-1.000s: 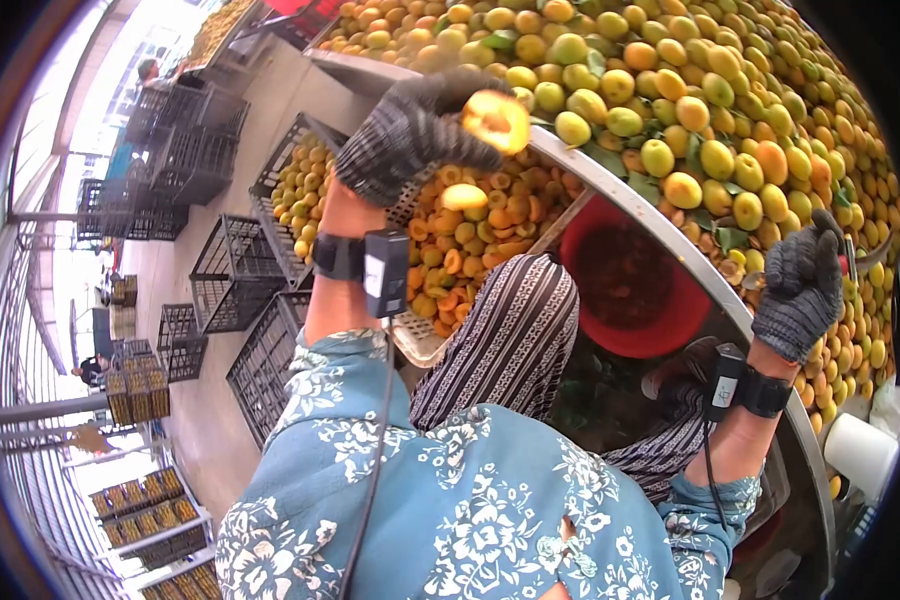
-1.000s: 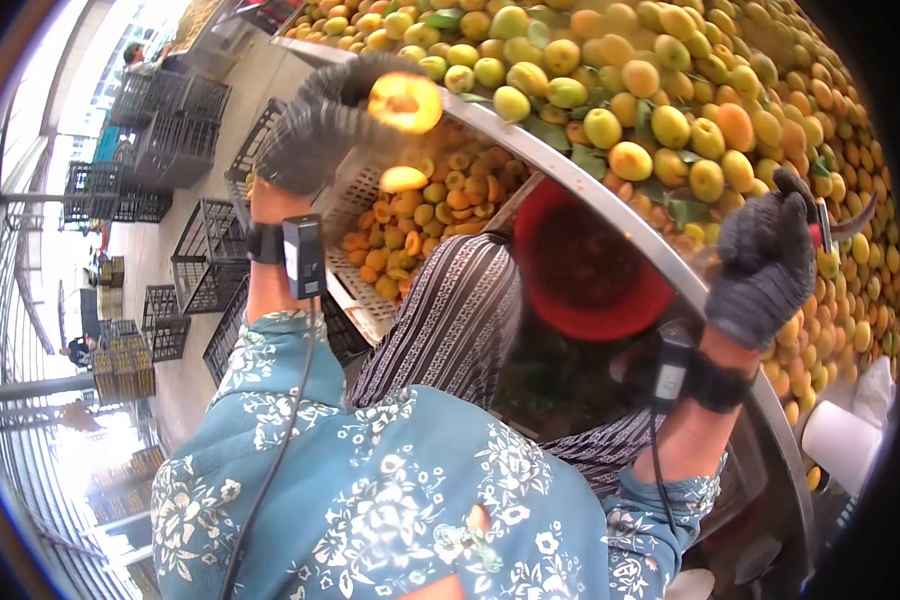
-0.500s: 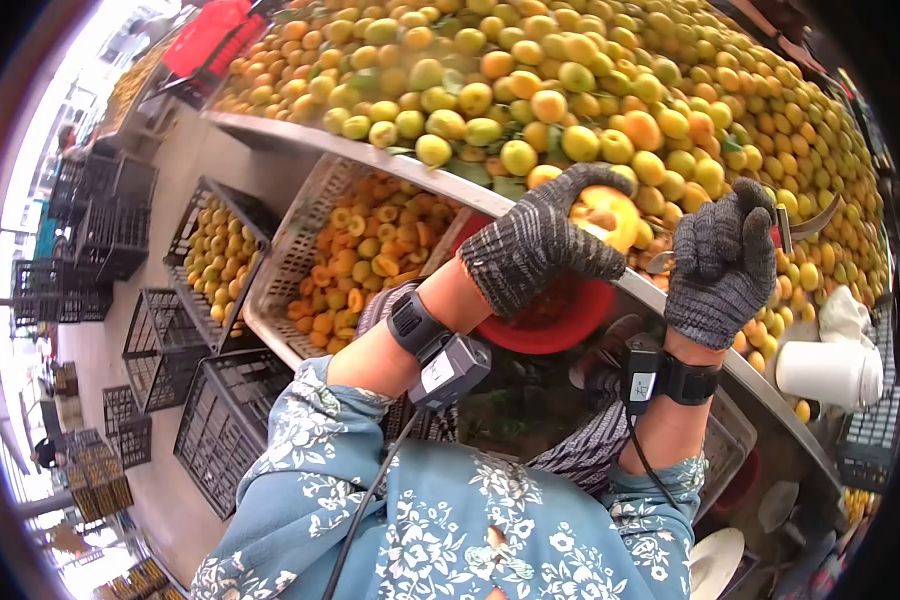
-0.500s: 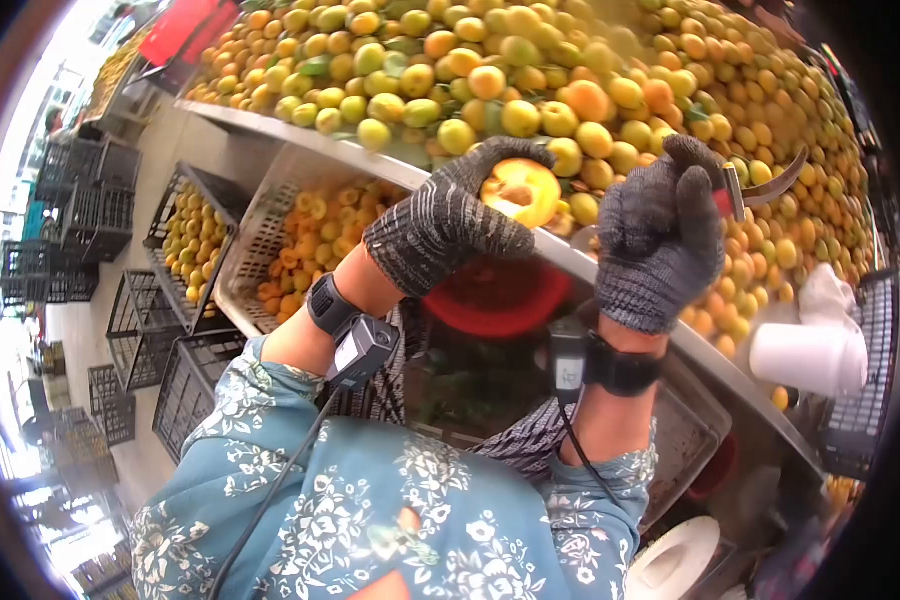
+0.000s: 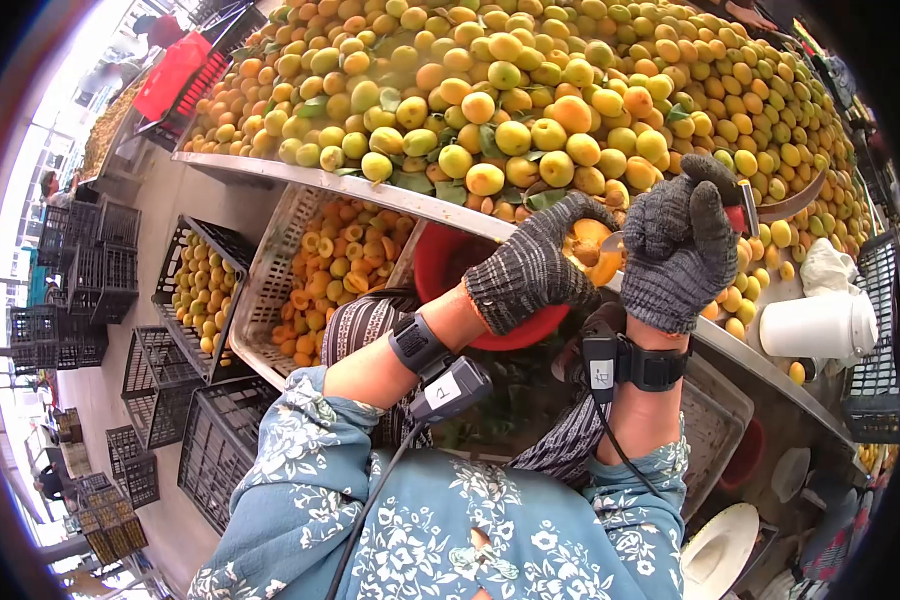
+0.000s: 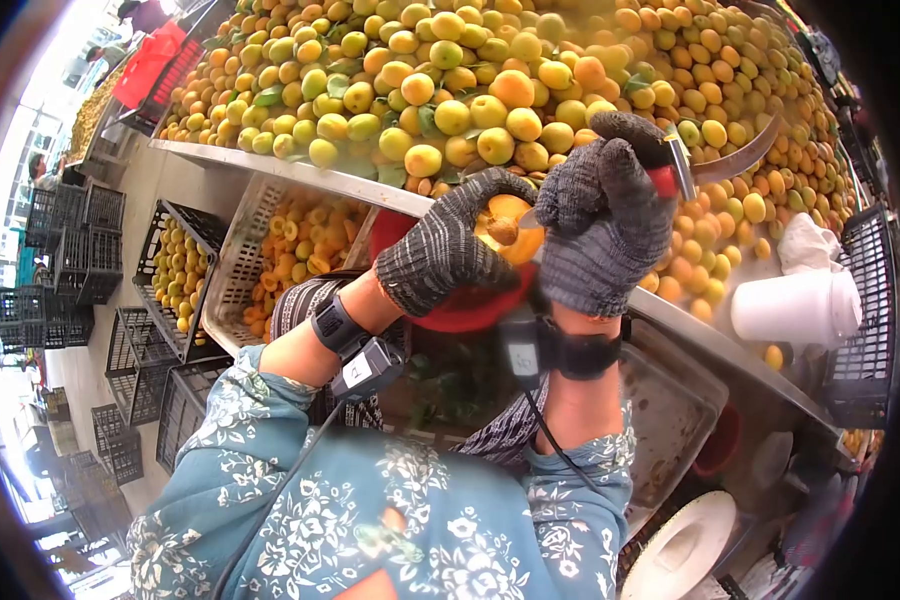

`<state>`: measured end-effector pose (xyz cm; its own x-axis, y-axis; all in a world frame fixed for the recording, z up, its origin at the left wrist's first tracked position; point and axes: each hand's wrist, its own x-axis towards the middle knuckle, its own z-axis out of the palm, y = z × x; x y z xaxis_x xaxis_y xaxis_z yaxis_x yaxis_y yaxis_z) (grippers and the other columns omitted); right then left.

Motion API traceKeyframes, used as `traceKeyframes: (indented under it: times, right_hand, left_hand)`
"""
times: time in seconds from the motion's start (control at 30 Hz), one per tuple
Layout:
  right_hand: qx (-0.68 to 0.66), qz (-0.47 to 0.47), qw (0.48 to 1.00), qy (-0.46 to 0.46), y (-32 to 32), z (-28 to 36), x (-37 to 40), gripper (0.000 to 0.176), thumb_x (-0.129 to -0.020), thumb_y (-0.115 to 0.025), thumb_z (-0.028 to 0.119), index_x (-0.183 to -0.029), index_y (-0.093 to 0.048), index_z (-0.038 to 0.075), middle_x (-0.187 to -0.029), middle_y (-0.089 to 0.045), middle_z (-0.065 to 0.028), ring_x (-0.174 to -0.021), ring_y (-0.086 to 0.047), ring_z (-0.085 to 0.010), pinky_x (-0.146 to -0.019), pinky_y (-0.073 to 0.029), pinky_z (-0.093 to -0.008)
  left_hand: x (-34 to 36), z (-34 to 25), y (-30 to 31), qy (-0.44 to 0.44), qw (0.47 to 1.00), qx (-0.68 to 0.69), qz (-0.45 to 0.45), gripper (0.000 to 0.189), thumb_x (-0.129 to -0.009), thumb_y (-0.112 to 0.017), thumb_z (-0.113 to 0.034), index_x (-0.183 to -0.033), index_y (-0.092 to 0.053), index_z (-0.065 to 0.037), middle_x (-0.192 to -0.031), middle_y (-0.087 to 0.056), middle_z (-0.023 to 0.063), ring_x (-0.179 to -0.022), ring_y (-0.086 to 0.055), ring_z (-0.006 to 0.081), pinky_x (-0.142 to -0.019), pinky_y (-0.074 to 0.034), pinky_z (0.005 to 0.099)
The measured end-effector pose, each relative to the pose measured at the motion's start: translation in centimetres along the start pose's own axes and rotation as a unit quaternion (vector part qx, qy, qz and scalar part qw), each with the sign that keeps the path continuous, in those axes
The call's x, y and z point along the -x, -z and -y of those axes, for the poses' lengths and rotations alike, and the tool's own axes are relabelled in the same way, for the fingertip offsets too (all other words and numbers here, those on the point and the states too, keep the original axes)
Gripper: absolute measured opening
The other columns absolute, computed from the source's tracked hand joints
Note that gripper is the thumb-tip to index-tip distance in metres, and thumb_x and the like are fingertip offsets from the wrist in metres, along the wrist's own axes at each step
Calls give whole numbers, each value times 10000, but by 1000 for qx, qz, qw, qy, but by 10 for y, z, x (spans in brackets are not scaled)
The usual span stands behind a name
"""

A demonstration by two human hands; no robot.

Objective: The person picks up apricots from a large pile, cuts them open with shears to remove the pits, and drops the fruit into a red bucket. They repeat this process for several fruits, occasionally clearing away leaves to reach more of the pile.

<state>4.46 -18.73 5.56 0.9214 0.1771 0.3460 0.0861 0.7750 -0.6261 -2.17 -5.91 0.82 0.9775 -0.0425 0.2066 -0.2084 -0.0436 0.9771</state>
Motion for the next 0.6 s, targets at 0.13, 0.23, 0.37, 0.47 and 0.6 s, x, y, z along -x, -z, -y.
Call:
traceKeyframes:
  times: [0.13, 0.23, 0.37, 0.47, 0.6]
  right_hand:
    - [2, 15, 1000, 5, 2, 1, 2, 271, -868, -647, 185, -1018, -576, -30, -545, -424, 8, -392, -378, -96, -363, -327, -240]
    - [12, -17, 999, -36, 0, -5, 5, 252, -869, -640, 163, -1018, -575, -29, -554, -441, 2, -390, -401, -95, -359, -366, -241]
    - [13, -45, 998, -44, -2, -18, 4, 222, -845, -662, 137, -991, -599, -19, -565, -476, 6, -387, -389, -77, -356, -325, -218]
    - [50, -31, 996, -69, -1, -27, 2, 196, -833, -679, 137, -958, -625, -5, -552, -477, 19, -389, -383, -59, -362, -285, -203]
    - [62, -51, 994, -76, -6, -29, 3, 182, -834, -683, 147, -947, -641, 10, -543, -473, 27, -388, -372, -47, -364, -263, -197]
  left_hand:
    - [-1, 0, -6, -27, 999, -35, -15, 606, -588, -794, -97, -1129, -529, -28, -1038, -614, 118, -974, -600, 224, -865, -489, 325]
    - [-2, 5, -5, 20, 1000, -19, -12, 696, -568, -820, -170, -1176, -518, -23, -1144, -572, 109, -1084, -538, 213, -952, -427, 335]
    - [2, 11, -1, 7, 996, -74, -39, 685, -587, -808, -165, -1186, -512, -13, -1123, -584, 133, -1062, -554, 238, -943, -432, 345]
    - [-1, 22, 1, 2, 998, -49, -46, 680, -593, -799, -155, -1193, -513, -14, -1096, -592, 142, -1057, -557, 266, -945, -429, 344]
    - [-6, 19, 2, -12, 991, -122, -60, 646, -561, -801, -106, -1129, -510, -2, -1061, -593, 161, -1024, -571, 288, -902, -454, 346]
